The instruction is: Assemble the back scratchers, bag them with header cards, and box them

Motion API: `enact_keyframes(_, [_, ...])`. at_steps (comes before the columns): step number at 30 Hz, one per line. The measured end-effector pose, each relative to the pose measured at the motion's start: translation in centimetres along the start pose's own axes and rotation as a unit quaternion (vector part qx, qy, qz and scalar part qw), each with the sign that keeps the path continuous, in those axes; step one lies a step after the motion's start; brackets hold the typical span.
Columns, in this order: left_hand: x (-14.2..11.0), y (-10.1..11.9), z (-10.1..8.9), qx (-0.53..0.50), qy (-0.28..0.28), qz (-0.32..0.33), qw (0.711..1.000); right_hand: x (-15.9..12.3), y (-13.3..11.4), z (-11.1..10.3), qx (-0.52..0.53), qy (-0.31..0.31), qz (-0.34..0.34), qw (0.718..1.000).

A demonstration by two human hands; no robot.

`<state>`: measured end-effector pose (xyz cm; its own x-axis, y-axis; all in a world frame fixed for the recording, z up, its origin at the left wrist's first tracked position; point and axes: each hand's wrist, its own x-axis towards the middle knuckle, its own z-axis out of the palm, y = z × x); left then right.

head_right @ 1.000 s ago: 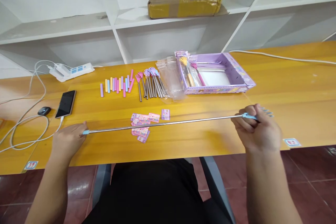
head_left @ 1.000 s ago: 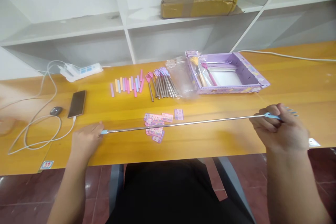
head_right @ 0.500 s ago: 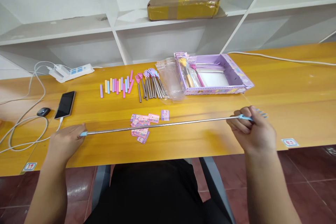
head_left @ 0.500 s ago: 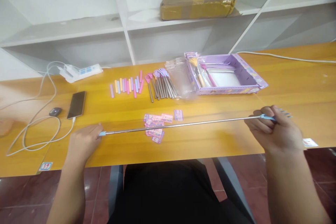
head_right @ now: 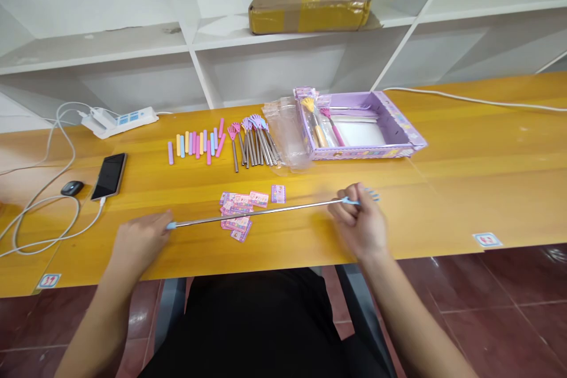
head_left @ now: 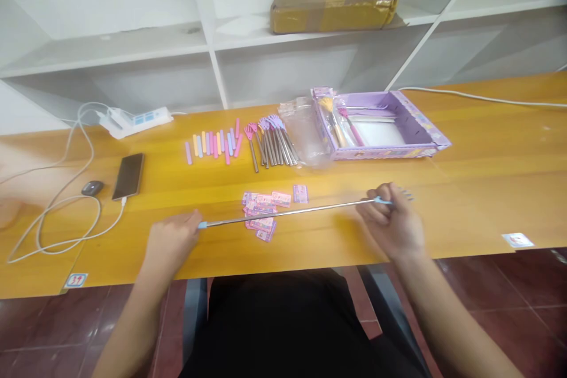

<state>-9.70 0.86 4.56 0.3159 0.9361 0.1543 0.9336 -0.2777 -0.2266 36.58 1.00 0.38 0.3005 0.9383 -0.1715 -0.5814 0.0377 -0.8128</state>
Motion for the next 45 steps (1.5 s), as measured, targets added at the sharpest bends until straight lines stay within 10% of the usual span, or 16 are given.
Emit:
enact_keyframes(7, [0.4,10.9,-2.2,-0.086,-0.12,0.025,0.989,-8.4,9.0,8.8,0.048,-0.006,0.046,0.998])
enact_keyframes(11, [0.7,13.6,-2.6,-0.115,-0.131,0.038,0.984,-10.5,10.7,11.0,0.064,-0.033,0.051,0.996])
enact_keyframes(40, [1.8,12.2,-1.4,-0.103,-0.164,0.037,0.98,-8.5,9.7,10.2,-0.021,-0.134,0.131,0.982])
enact_keyframes(45, [1.8,7.8,-0.9,-0.06,-0.154,0.015,0.986,-6.0,6.6,8.3,-0.016,-0.077,0.096,0.992])
